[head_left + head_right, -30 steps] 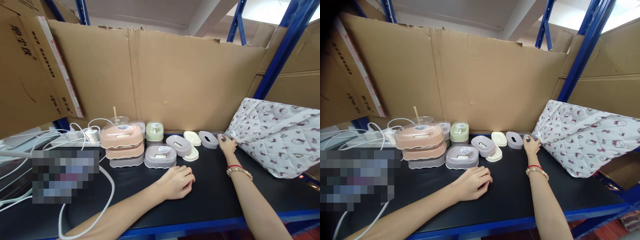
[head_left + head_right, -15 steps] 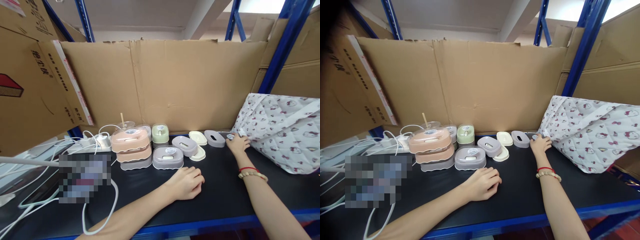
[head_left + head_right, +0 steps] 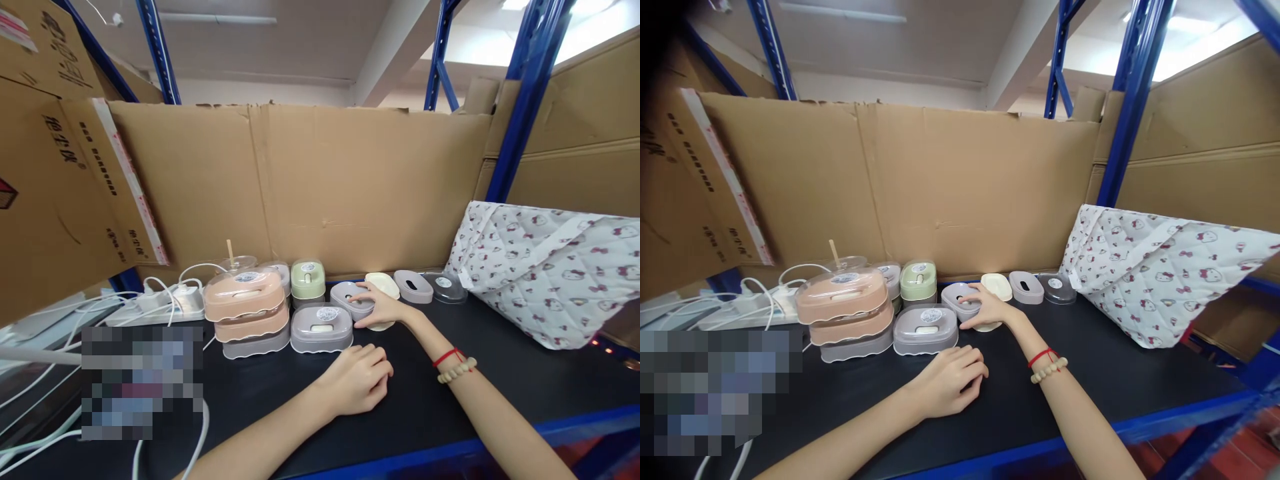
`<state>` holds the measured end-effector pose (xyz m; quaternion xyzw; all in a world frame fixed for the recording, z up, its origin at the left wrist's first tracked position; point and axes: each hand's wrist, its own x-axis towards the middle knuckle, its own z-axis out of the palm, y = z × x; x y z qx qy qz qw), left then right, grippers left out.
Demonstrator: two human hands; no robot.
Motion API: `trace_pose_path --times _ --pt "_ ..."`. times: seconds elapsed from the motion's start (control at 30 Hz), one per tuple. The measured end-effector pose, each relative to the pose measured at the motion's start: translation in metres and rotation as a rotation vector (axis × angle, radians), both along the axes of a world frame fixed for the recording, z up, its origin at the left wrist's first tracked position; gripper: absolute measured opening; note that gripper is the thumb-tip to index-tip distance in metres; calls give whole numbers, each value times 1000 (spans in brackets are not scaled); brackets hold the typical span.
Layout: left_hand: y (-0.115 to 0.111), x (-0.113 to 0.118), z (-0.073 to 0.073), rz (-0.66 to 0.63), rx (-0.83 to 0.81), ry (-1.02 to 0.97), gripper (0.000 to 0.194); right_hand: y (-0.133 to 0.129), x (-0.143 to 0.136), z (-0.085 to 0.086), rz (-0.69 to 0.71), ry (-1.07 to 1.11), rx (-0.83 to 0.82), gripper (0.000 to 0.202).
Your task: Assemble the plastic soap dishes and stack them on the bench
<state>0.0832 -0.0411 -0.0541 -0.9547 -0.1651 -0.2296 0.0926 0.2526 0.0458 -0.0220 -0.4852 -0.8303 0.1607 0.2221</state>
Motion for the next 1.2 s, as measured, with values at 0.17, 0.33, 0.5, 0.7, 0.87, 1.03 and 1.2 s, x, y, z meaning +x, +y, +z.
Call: trace_pose_path --times 0.17,0.33,0.5,0.7,0.87,1.03,1.2 --pt "0 0 1 -8 5 -4 12 3 5 5 -3 102 106 37" --pt "0 1 1 7 8 36 12 12 32 13 -209 300 386 36" --pt "0 1 2 16 5 52 14 23 74 -2 -636 147 541 32" --pt "0 0 3 2 -8 36 16 23 92 -22 -836 -47 365 28" --pt "0 -1 3 -3 -16 27 16 22 97 -17 -788 -32 406 28" --pt "-1 -1 3 -4 -21 33 16 24 110 -16 -761 49 360 32" --pt "-1 -1 4 1 -12 32 16 26 108 -19 -772 67 287 24"
